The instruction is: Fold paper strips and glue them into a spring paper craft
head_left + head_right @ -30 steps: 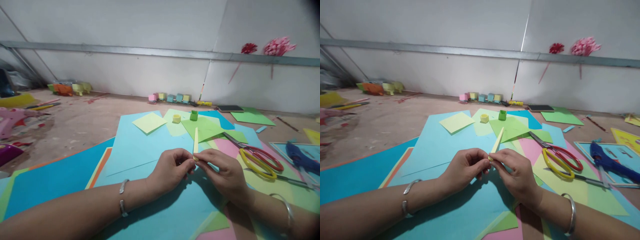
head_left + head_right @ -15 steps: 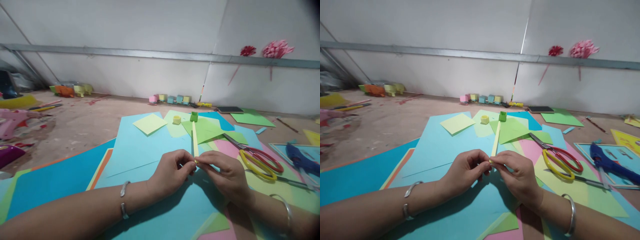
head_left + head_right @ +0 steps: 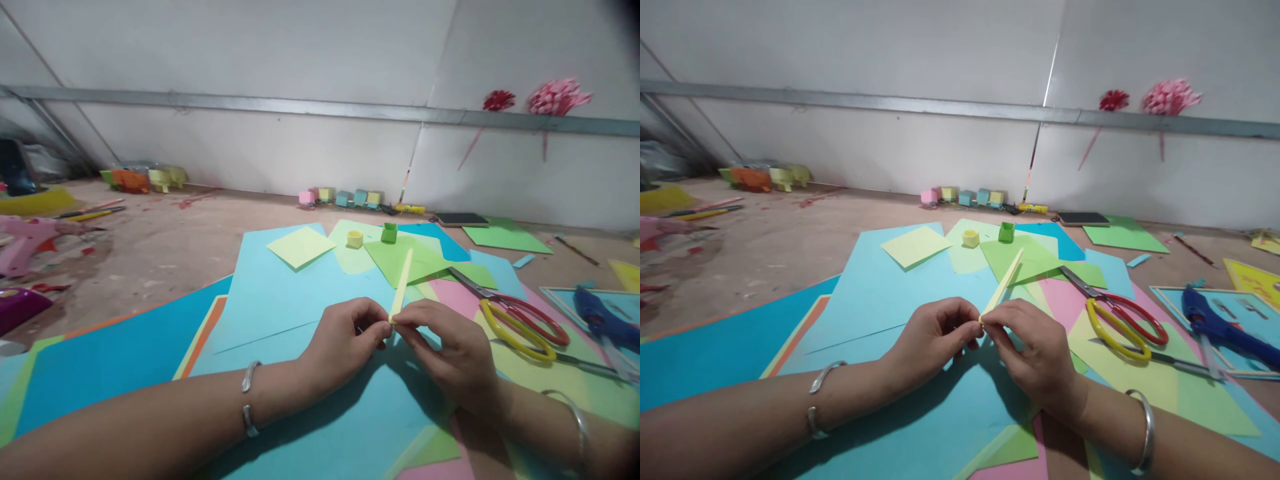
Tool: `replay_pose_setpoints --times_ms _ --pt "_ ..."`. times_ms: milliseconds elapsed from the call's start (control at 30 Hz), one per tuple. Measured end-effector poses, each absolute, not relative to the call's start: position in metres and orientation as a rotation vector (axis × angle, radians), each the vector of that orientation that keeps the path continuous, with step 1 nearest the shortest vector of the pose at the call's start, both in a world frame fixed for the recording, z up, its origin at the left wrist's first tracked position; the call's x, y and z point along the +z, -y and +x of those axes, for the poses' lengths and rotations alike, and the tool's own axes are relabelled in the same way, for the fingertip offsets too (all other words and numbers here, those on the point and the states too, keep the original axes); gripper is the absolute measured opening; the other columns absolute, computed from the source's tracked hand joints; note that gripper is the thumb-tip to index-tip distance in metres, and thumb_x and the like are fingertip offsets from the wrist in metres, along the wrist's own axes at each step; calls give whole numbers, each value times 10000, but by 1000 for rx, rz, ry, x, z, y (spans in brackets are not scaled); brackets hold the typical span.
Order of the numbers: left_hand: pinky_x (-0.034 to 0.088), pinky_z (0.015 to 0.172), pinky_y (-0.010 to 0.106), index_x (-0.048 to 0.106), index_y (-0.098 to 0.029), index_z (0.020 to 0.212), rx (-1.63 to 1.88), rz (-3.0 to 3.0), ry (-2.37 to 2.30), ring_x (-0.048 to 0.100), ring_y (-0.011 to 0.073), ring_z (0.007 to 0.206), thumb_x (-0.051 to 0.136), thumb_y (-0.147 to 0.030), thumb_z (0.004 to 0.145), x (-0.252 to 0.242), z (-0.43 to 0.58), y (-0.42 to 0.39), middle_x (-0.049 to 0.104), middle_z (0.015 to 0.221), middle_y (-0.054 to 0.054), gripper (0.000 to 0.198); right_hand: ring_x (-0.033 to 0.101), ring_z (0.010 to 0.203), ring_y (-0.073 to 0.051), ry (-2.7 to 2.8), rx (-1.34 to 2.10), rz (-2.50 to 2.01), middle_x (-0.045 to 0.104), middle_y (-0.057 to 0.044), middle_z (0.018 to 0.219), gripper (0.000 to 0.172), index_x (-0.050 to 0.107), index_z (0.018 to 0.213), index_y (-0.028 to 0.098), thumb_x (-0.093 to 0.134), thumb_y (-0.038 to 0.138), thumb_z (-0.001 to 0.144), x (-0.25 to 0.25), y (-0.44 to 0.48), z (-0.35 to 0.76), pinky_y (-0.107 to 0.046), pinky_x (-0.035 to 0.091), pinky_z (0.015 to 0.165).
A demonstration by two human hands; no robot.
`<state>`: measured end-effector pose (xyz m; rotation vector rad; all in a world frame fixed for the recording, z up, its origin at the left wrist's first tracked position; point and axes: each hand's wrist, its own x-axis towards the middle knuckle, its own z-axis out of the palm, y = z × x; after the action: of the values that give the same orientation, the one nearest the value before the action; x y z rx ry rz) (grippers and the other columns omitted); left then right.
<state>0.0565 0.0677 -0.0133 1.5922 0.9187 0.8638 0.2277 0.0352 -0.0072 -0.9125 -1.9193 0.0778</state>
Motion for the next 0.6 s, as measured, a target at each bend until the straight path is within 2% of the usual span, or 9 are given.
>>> replay_pose_setpoints --times_ms 133,333,600 --pt "474 491 226 606 -161 763 877 1524 -902 587 125 556 619 -204 753 -13 57 -67 626 618 -2 47 643 683 -127 1914 83 -944 686 -7 764 121 643 864 199 600 86 852 -8 -36 229 -241 540 635" --pt "476 484 217 613 -151 746 875 1450 -894 587 121 558 621 -219 763 -14 58 -67 615 597 -3 70 655 706 -141 1967 26 -941 691 -15 776 128 644 903 204 588 97 863 -9 -36 230 -252 547 630" --pt "471 479 208 613 -157 728 891 1499 -860 565 101 528 614 -197 759 -11 58 -64 617 618 -7 50 638 676 -146 2022 -223 -862 687 -35 772 166 646 901 197 560 60 859 -9 -37 231 -260 542 614"
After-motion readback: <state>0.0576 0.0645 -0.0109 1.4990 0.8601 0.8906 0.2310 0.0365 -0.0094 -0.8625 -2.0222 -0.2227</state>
